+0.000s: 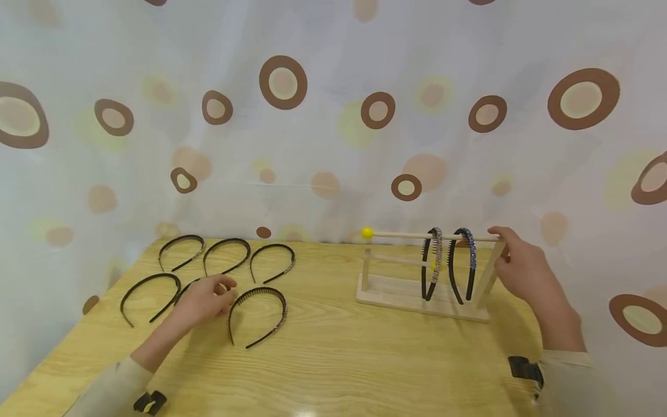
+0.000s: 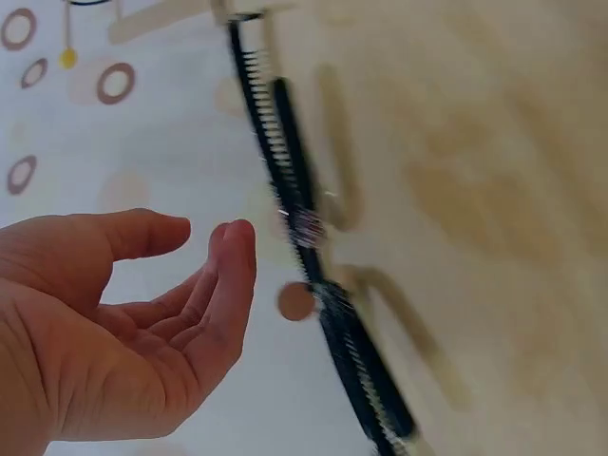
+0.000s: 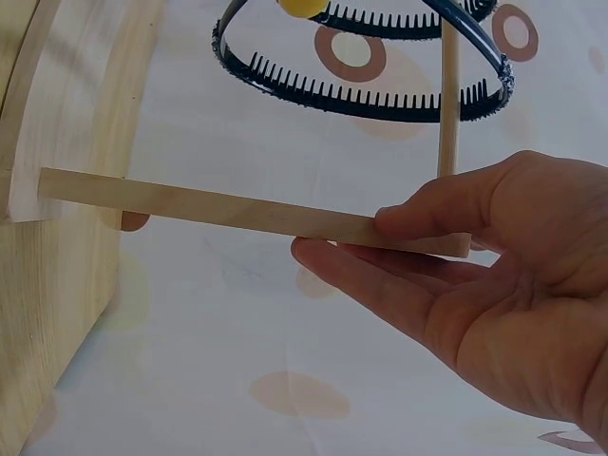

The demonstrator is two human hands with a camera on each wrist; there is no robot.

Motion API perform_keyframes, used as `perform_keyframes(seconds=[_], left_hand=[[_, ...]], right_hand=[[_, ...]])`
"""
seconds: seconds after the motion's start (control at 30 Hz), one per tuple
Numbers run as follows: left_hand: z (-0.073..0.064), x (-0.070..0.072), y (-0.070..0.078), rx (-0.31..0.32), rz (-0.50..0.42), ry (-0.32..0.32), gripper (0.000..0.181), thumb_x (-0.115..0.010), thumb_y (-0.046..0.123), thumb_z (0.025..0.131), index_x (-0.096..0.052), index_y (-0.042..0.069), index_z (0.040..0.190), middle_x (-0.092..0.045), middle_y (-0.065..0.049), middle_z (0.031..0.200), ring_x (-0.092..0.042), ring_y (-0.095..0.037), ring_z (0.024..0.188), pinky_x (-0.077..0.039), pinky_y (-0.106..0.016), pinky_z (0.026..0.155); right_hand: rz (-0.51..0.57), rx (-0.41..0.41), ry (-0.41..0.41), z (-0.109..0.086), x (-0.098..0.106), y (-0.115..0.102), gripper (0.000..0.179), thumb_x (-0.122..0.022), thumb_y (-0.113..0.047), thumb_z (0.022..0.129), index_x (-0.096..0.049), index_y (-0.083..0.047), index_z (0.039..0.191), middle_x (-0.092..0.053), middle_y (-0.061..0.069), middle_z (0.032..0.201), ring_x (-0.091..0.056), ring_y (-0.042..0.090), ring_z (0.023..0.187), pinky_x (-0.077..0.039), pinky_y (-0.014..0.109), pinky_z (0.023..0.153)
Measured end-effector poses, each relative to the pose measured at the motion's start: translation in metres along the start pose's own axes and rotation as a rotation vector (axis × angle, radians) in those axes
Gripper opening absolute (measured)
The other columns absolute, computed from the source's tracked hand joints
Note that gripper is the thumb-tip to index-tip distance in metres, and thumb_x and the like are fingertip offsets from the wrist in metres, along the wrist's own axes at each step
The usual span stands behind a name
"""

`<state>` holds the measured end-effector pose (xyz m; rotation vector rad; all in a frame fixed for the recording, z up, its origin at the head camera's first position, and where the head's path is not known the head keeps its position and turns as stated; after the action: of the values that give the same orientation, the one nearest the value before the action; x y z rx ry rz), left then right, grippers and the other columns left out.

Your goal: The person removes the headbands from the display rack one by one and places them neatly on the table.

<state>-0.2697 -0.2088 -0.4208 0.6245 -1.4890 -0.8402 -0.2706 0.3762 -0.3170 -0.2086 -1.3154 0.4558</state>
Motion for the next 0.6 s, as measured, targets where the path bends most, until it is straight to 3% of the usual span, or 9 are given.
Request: perform_keyframes(seconds=[0.1,0.23,0.4,0.6], left_hand=[[0.001,-0.002,0.021,-0.026,-0.093,-0.033,0.034,-0.063,0.019,0.103,-0.062,-0.001,0.13,-0.069,-0.014,0.094,-0.069,-0.032,0.076,-0.058,-0.042,0.069],[0.002,-0.018,0.054,-0.074,-0.197,-0.095,0.032,-0.064,0.02,0.103,-0.064,0.003,0.13,-0.069,-0.014,0.099,-0.07,-0.029,0.079,-0.059,-0.046,0.079],[0.012,-0.049,0.094,-0.191,-0.202,-0.16,0.032,-0.064,0.024,0.103,-0.064,0.006,0.13,-0.069,-0.008,0.094,-0.069,-0.022,0.076,-0.059,-0.04,0.076],[0.025,-0.094,0.141,-0.283,-0.169,-0.211,0.029,-0.062,0.026,0.104,-0.066,0.01,0.128,-0.07,0.001,0.09,-0.07,-0.016,0.076,-0.057,-0.035,0.07]], right_hand=[[-0.001,0.005,-0.001,0.003,0.0,-0.003,0.059,-0.042,0.001,0.098,-0.027,0.002,0.155,-0.048,0.046,0.121,-0.044,0.02,0.05,-0.039,0.034,0.042],[-0.009,0.01,0.006,0.006,0.001,-0.006,0.058,-0.042,0.002,0.097,-0.029,0.003,0.154,-0.048,0.048,0.12,-0.044,0.021,0.049,-0.04,0.035,0.042],[-0.001,0.001,0.017,0.005,0.001,-0.003,0.059,-0.041,0.003,0.097,-0.028,0.002,0.154,-0.045,0.049,0.122,-0.043,0.022,0.048,-0.04,0.035,0.042],[0.009,-0.008,0.035,0.001,0.0,-0.002,0.059,-0.042,0.003,0.096,-0.029,0.002,0.154,-0.049,0.045,0.118,-0.04,0.02,0.046,-0.039,0.034,0.041]])
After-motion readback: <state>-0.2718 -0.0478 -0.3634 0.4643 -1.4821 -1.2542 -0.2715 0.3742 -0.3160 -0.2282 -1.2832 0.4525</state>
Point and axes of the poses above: each hand's wrist, its own z-axis towards the middle knuckle, its own x-axis out of the back of the hand, y = z × x, the point moved 2 cm from there along z, towards the middle knuckle
